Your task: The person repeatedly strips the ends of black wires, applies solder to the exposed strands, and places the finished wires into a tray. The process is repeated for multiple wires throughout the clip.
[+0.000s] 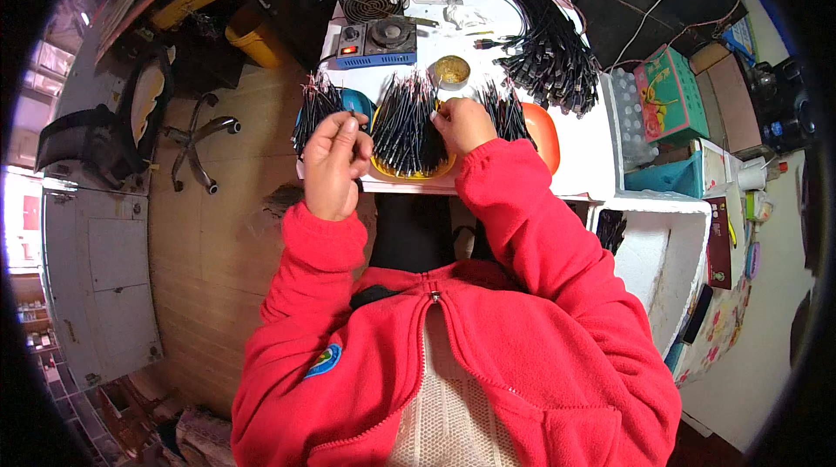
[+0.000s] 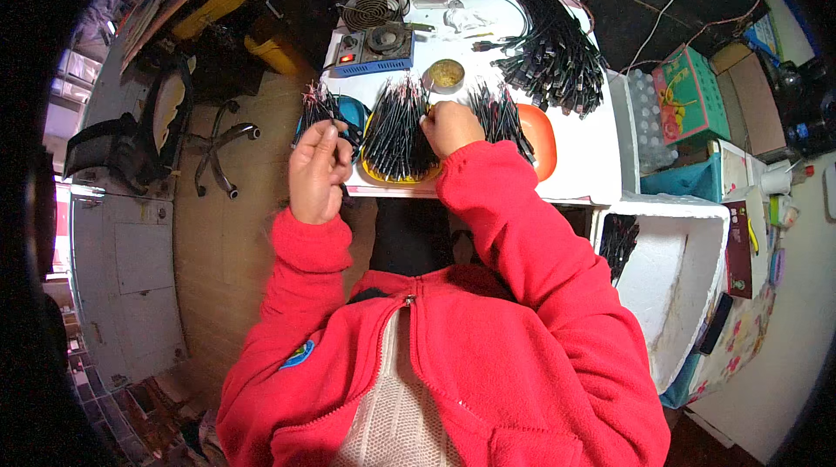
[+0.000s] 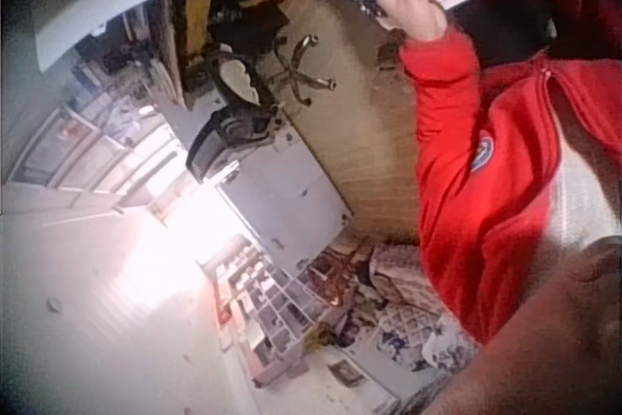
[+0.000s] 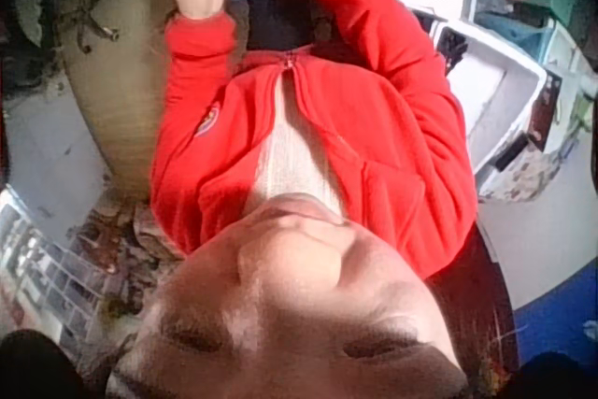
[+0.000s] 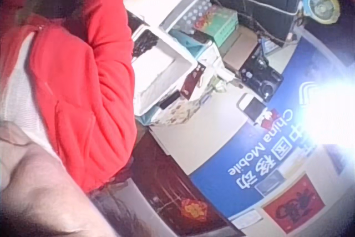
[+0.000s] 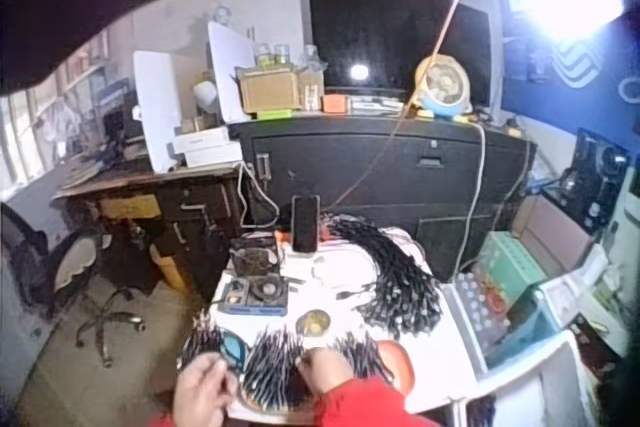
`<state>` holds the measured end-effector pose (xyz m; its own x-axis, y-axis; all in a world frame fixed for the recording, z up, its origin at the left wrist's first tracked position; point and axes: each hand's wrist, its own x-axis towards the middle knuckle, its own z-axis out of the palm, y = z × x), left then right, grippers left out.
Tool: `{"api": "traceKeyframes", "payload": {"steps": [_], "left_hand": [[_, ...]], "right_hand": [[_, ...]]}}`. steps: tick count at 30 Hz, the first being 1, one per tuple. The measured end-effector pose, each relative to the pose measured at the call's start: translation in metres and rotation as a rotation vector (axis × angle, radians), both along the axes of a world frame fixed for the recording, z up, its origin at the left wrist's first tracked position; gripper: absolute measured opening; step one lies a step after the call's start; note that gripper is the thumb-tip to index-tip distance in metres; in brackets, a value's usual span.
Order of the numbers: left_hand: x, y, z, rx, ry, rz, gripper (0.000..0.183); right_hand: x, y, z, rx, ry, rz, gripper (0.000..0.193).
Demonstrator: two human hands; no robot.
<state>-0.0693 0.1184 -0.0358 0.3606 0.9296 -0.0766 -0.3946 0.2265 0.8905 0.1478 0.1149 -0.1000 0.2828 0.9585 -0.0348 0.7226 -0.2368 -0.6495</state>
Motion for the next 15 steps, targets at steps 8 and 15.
{"api": "traceKeyframes", "payload": {"steps": [8, 15], "left_hand": [[0.021, -0.034, 0.004, 0.082, 0.024, -0.014, 0.015], [0.051, -0.061, 0.011, 0.212, 0.037, -0.034, 0.011]], "right_hand": [[0.000, -0.044, 0.056, 0.568, 0.118, -0.020, 0.014], [-0.019, -0.110, 0.084, 0.467, 0.673, 0.128, 0.009]]}}
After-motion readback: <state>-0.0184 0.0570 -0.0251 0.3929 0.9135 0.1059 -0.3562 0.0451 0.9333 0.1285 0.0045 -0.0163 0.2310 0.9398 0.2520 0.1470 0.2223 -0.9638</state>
